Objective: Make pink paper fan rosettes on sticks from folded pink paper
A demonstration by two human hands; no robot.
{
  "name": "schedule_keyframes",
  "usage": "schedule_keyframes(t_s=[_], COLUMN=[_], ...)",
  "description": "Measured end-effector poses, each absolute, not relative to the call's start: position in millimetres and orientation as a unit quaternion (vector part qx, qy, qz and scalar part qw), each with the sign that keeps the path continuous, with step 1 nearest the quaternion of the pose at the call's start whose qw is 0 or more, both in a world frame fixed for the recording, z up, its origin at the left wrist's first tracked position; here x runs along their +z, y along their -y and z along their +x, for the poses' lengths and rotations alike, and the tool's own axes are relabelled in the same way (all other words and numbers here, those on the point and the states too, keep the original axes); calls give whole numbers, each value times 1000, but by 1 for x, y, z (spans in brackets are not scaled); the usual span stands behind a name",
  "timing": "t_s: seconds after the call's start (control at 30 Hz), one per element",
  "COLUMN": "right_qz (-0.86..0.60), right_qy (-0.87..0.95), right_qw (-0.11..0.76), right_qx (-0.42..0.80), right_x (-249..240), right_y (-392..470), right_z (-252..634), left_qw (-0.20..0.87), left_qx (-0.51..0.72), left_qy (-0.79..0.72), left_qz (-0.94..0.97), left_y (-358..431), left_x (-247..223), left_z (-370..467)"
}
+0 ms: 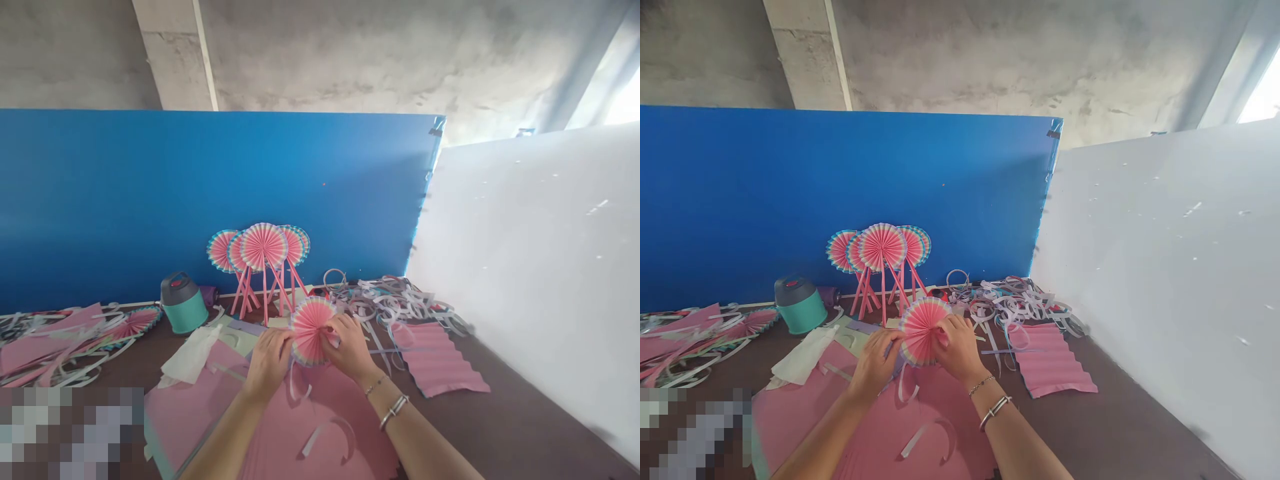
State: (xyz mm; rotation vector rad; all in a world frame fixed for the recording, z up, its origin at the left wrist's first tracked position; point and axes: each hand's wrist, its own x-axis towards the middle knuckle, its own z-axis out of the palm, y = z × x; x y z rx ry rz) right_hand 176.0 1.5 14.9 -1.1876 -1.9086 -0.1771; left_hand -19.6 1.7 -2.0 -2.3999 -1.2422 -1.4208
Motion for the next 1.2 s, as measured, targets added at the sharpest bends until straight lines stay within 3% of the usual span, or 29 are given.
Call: schedule_keyframes(t_s=[0.43, 0.83, 1.0, 1.2], right_qz=[-473, -457, -464, -472], right_qy=[769, 787, 771, 755], right_qw=[398, 389, 427, 452], right_qx=[-164, -140, -92, -52], right_x=[13, 14, 16, 15], right_y=[-3, -3, 1, 3], right_z=[174, 175, 172, 170], left_qw=[52, 7, -27, 3], left_qx=[-473, -481, -501, -510], left_qy=[407, 423, 415, 394], left_qz=[-780, -768, -759, -764], left_y=[1, 2, 3, 8], left_x=[1, 0, 1, 5], left_z=[-17, -17, -14, -11])
